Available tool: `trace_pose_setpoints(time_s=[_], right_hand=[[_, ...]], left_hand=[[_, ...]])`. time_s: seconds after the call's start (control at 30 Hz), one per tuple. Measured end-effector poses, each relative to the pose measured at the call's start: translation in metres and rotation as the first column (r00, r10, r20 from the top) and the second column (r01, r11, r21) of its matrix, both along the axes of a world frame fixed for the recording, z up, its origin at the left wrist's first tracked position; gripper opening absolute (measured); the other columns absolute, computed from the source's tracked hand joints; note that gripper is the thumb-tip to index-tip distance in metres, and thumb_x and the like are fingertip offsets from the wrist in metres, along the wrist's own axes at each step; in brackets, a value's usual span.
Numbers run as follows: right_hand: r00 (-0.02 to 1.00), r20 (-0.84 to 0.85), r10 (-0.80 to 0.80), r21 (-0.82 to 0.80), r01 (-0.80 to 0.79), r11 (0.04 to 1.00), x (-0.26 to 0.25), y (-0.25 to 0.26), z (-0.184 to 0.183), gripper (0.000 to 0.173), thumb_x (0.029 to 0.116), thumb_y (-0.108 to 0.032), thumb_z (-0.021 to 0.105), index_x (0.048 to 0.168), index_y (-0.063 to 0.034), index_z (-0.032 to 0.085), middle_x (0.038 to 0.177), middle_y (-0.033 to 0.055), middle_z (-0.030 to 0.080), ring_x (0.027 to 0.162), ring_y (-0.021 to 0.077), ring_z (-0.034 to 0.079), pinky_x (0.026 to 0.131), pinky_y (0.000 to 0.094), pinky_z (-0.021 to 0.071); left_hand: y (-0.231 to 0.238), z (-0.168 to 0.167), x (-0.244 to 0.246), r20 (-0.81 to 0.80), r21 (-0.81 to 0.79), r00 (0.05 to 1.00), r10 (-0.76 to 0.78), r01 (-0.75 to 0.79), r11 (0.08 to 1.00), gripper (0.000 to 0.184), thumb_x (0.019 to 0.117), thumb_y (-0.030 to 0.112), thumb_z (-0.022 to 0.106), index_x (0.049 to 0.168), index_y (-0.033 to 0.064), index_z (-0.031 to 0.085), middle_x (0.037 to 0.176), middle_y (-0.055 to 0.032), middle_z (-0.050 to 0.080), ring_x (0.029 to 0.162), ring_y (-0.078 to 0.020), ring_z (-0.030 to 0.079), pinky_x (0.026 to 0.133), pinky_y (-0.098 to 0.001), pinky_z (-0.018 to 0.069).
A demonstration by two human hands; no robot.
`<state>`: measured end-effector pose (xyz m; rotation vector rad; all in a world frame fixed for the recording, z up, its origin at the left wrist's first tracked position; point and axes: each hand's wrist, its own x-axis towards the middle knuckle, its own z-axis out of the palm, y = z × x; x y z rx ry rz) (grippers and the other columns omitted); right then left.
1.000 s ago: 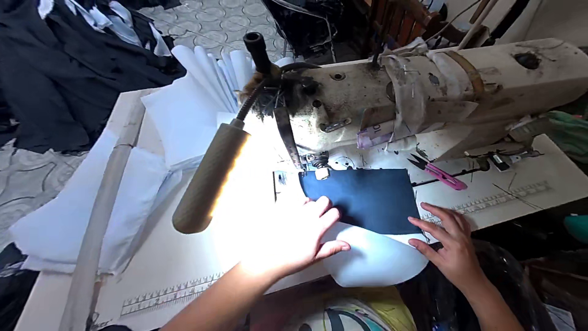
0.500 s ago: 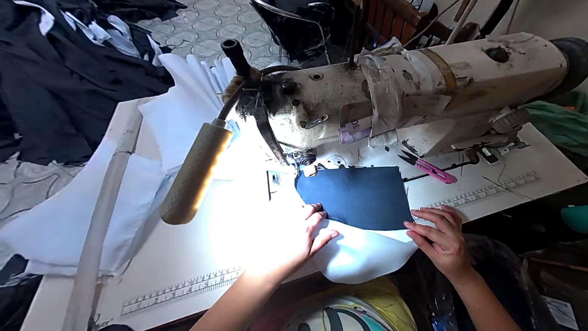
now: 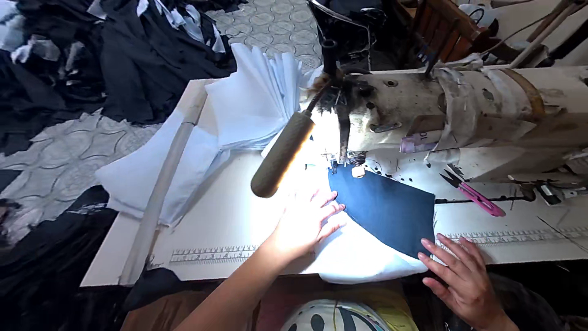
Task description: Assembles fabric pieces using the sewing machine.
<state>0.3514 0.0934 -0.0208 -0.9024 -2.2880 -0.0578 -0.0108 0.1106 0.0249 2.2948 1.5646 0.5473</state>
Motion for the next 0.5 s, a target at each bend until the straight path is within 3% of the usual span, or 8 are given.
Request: trace_pose_setpoints(time_s=[0.07, 0.13, 0.2, 0.23, 0.27, 0.3, 0.37, 0.5], right_hand=[[0.998, 0.004, 0.059, -0.041, -0.059, 0.997, -0.015, -0.001, 0.003, 0.047, 0.1082, -0.055, 0.034, 0.114, -0.0232, 0.069, 0.132, -0.0078, 0.068, 0.142, 0.0086, 0.045, 0.124, 0.0393, 0.0185], [0.995, 0.003, 0.105, -0.064, -0.104, 0.992, -0.033, -0.002, 0.005, 0.044, 0.1093, -0.051, 0.035, 0.110, -0.0228, 0.070, 0.125, -0.0071, 0.071, 0.137, 0.0082, 0.050, 0.123, 0.0394, 0.0199], [0.993, 0.012, 0.121, -0.066, -0.120, 0.991, -0.051, -0.002, 0.007, 0.038, 0.1100, -0.041, 0.037, 0.108, -0.0231, 0.070, 0.121, -0.0060, 0.073, 0.131, 0.0088, 0.055, 0.122, 0.0392, 0.0218], [0.993, 0.019, 0.120, -0.062, -0.119, 0.991, -0.060, -0.002, 0.007, 0.035, 0.1090, -0.035, 0.038, 0.108, -0.0234, 0.071, 0.120, -0.0057, 0.073, 0.129, 0.0093, 0.057, 0.121, 0.0392, 0.0228], [0.993, 0.029, 0.118, -0.061, -0.116, 0.991, -0.067, -0.001, 0.008, 0.033, 0.1074, -0.029, 0.038, 0.108, -0.0238, 0.071, 0.119, -0.0053, 0.073, 0.127, 0.0103, 0.058, 0.120, 0.0394, 0.0240], [0.993, 0.039, 0.115, -0.062, -0.112, 0.992, -0.074, 0.000, 0.010, 0.034, 0.1053, -0.025, 0.038, 0.108, -0.0239, 0.072, 0.118, -0.0045, 0.074, 0.125, 0.0119, 0.060, 0.119, 0.0396, 0.0258], [0.993, 0.060, 0.102, -0.061, -0.098, 0.993, -0.087, 0.005, 0.015, 0.034, 0.1026, -0.023, 0.040, 0.105, -0.0247, 0.074, 0.114, -0.0037, 0.075, 0.120, 0.0143, 0.064, 0.115, 0.0405, 0.0312], [0.989, 0.096, 0.115, -0.092, -0.106, 0.990, -0.106, 0.019, 0.025, 0.034, 0.0977, -0.021, 0.045, 0.103, -0.0218, 0.079, 0.112, -0.0003, 0.077, 0.110, 0.0200, 0.070, 0.106, 0.0477, 0.0408]], left_hand=[[0.013, 0.001, -0.011, 0.007, 0.020, 1.000, -0.028, 0.028, 0.999, 0.051, 0.1046, 0.051, 0.041, 0.120, 0.0171, 0.076, 0.139, -0.0106, 0.065, 0.135, -0.0411, 0.054, 0.108, -0.0732, 0.0302], [0.017, 0.008, -0.009, 0.007, 0.085, 0.999, -0.053, 0.053, 0.995, 0.054, 0.1043, 0.048, 0.043, 0.100, 0.0073, 0.077, 0.126, -0.0147, 0.071, 0.129, -0.0393, 0.059, 0.103, -0.0629, 0.0440], [0.003, 0.016, 0.010, 0.035, 0.139, 0.995, -0.091, 0.085, 0.987, 0.051, 0.1041, 0.041, 0.046, 0.086, 0.0017, 0.071, 0.103, -0.0167, 0.072, 0.108, -0.0347, 0.069, 0.086, -0.0513, 0.0551], [-0.007, 0.016, 0.022, 0.021, 0.199, 0.994, -0.109, 0.103, 0.975, 0.044, 0.1032, 0.037, 0.048, 0.086, 0.0031, 0.071, 0.091, -0.0137, 0.070, 0.092, -0.0306, 0.071, 0.077, -0.0470, 0.0572], [-0.018, 0.013, 0.033, -0.001, 0.255, 0.993, -0.116, 0.113, 0.960, 0.035, 0.1006, 0.033, 0.052, 0.089, 0.0061, 0.071, 0.087, -0.0099, 0.070, 0.085, -0.0268, 0.072, 0.076, -0.0469, 0.0573], [-0.029, 0.010, 0.041, -0.014, 0.269, 0.993, -0.121, 0.120, 0.956, 0.026, 0.0974, 0.029, 0.057, 0.095, 0.0084, 0.073, 0.089, -0.0073, 0.071, 0.086, -0.0248, 0.073, 0.086, -0.0516, 0.0563], [-0.045, 0.000, 0.049, -0.052, 0.287, 0.994, -0.099, 0.110, 0.952, 0.023, 0.0938, 0.025, 0.060, 0.102, 0.0124, 0.077, 0.096, -0.0042, 0.075, 0.091, -0.0241, 0.073, 0.093, -0.0555, 0.0529], [-0.051, -0.011, 0.042, -0.092, 0.324, 0.995, 0.030, 0.002, 0.946, 0.025, 0.0936, 0.024, 0.057, 0.104, 0.0178, 0.079, 0.111, -0.0005, 0.077, 0.103, -0.0227, 0.073, 0.092, -0.0540, 0.0542]])
